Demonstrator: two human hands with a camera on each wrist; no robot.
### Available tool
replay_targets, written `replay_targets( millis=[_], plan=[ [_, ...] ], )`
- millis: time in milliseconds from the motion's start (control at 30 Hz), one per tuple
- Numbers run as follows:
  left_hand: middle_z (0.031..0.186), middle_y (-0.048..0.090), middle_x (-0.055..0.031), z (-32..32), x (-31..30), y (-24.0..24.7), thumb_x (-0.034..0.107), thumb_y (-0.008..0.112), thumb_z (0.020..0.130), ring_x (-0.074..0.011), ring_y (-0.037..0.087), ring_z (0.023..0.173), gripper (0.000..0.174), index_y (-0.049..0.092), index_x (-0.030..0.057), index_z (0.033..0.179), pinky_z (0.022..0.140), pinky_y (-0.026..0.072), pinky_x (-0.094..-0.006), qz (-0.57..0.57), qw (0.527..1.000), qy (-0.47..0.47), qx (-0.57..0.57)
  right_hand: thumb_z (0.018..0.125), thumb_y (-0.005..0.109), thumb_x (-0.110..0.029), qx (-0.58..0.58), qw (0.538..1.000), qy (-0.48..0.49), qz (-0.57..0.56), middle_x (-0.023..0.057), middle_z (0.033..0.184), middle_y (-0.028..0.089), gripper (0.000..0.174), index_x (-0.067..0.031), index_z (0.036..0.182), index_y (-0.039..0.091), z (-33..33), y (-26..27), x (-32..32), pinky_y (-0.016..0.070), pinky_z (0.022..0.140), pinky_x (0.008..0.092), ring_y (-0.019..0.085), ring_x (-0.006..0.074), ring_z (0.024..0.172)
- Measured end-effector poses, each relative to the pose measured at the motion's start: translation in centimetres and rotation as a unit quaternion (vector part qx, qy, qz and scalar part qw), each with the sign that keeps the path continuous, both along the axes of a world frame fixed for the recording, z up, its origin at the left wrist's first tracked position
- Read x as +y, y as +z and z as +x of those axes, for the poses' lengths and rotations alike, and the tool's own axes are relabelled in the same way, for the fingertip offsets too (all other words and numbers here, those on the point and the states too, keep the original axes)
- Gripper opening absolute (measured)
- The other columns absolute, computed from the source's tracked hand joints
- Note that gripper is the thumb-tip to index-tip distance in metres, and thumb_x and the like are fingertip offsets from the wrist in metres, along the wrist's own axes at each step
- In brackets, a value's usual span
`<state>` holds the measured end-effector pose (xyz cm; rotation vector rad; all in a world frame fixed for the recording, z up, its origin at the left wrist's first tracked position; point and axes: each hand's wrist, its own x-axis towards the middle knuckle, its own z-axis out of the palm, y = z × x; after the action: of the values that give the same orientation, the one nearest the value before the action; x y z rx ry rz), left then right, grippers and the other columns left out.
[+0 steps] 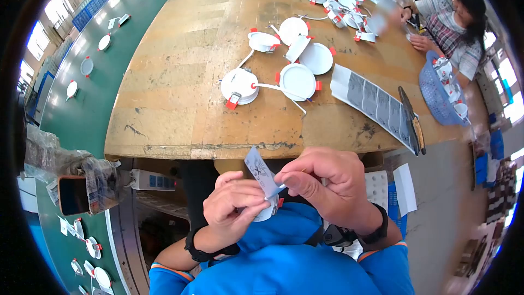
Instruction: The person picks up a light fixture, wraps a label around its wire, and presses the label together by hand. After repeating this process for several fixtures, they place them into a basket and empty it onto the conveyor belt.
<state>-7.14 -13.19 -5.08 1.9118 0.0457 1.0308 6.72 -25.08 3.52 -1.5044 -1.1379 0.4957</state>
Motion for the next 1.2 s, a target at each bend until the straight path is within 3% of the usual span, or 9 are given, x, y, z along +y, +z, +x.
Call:
replay_targets(
  millis=[67,100,200,300,433,567,767,967,1200],
  plan=[
    [0.076,0.063,-0.0078,-0.2,0.7,0.1,0.008,0.072,0.068,-0.0177,0.060,0.082,0.017,0.061,0.0048,0.080,0.077,0.0437,-0.0308,-0.041,0.998,-0.026,0.037,0.085,0.059,-0.016,0.023,0.999,0.022,-0.008,0.0049,0.067,0.058,0.017,-0.0008,0.081,0.064,0.4,0.4,0.1,0.0381,0.048,0.0182,0.053,0.0062,0.055],
    [0.090,0.062,-0.0099,-0.7,0.7,-0.2,0.009,0.074,0.066,-0.0240,0.055,0.101,0.024,0.062,0.0044,0.086,0.083,0.0411,-0.0360,-0.197,0.973,-0.063,0.100,0.086,0.058,-0.018,0.036,0.999,0.032,-0.013,0.0049,0.068,0.058,0.019,-0.0008,0.080,0.064,0.5,0.5,0.1,0.0380,0.049,0.0183,0.052,0.0063,0.055],
    [0.101,0.058,-0.0140,-0.5,1.8,-0.3,0.013,0.076,0.065,-0.0220,0.053,0.100,0.035,0.061,-0.0001,0.094,0.084,0.0417,-0.0318,-0.389,0.894,-0.176,0.136,0.086,0.057,-0.019,0.058,0.997,0.048,-0.019,0.0047,0.069,0.058,0.020,-0.0012,0.080,0.064,0.7,0.6,0.5,0.0375,0.049,0.0180,0.052,0.0063,0.056],
    [0.116,0.052,-0.0142,0.0,3.6,0.5,0.015,0.078,0.063,-0.0185,0.050,0.107,0.050,0.058,-0.0004,0.106,0.091,0.0399,-0.0308,-0.270,0.897,-0.257,0.238,0.085,0.058,-0.021,0.090,0.993,0.070,-0.040,0.0042,0.071,0.058,0.021,-0.0011,0.080,0.064,0.8,0.5,0.6,0.0376,0.049,0.0182,0.052,0.0060,0.057],
    [0.094,0.063,-0.0072,0.9,3.9,1.7,0.018,0.076,0.066,-0.0120,0.057,0.086,0.043,0.061,0.0004,0.102,0.077,0.0443,-0.0253,-0.376,0.815,-0.370,0.241,0.086,0.057,-0.020,0.151,0.983,0.087,-0.051,0.0037,0.071,0.058,0.022,-0.0003,0.080,0.063,0.9,0.2,0.4,0.0383,0.049,0.0187,0.052,0.0056,0.057],
    [0.088,0.065,-0.0043,1.4,3.6,2.1,0.018,0.072,0.069,-0.0084,0.057,0.081,0.033,0.064,0.0019,0.097,0.076,0.0452,-0.0237,-0.333,0.806,-0.402,0.279,0.088,0.054,-0.017,0.149,0.982,0.058,-0.103,0.0040,0.070,0.059,0.021,0.0010,0.081,0.062,0.5,1.0,0.3,0.0432,0.052,0.0196,0.056,0.0070,0.056],
    [0.091,0.065,-0.0120,1.3,2.2,-0.1,0.004,0.069,0.070,-0.0176,0.062,0.085,0.028,0.063,-0.0024,0.097,0.080,0.0476,-0.0290,-0.504,0.709,-0.419,0.261,0.089,0.053,-0.021,0.244,0.956,0.146,-0.080,0.0027,0.064,0.058,0.025,0.0023,0.085,0.059,0.3,0.1,0.0,0.0413,0.046,0.0184,0.053,0.0049,0.052],
    [0.080,0.063,-0.0152,0.8,1.7,0.5,0.005,0.068,0.069,-0.0317,0.061,0.092,0.027,0.059,-0.0030,0.093,0.082,0.0475,-0.0404,-0.521,0.696,-0.422,0.258,0.089,0.053,-0.025,0.183,0.968,0.152,-0.075,0.0029,0.063,0.058,0.028,0.0021,0.085,0.059,0.0,0.2,0.2,0.0405,0.044,0.0184,0.055,0.0045,0.052],
    [0.088,0.064,-0.0140,0.2,1.3,-0.4,0.004,0.066,0.073,-0.0238,0.061,0.089,0.021,0.063,-0.0026,0.093,0.082,0.0469,-0.0349,-0.543,0.687,-0.433,0.214,0.088,0.053,-0.024,0.133,0.976,0.156,-0.075,0.0024,0.062,0.058,0.027,0.0011,0.084,0.060,-0.2,0.3,0.4,0.0416,0.045,0.0182,0.056,0.0048,0.053]
  ],
)
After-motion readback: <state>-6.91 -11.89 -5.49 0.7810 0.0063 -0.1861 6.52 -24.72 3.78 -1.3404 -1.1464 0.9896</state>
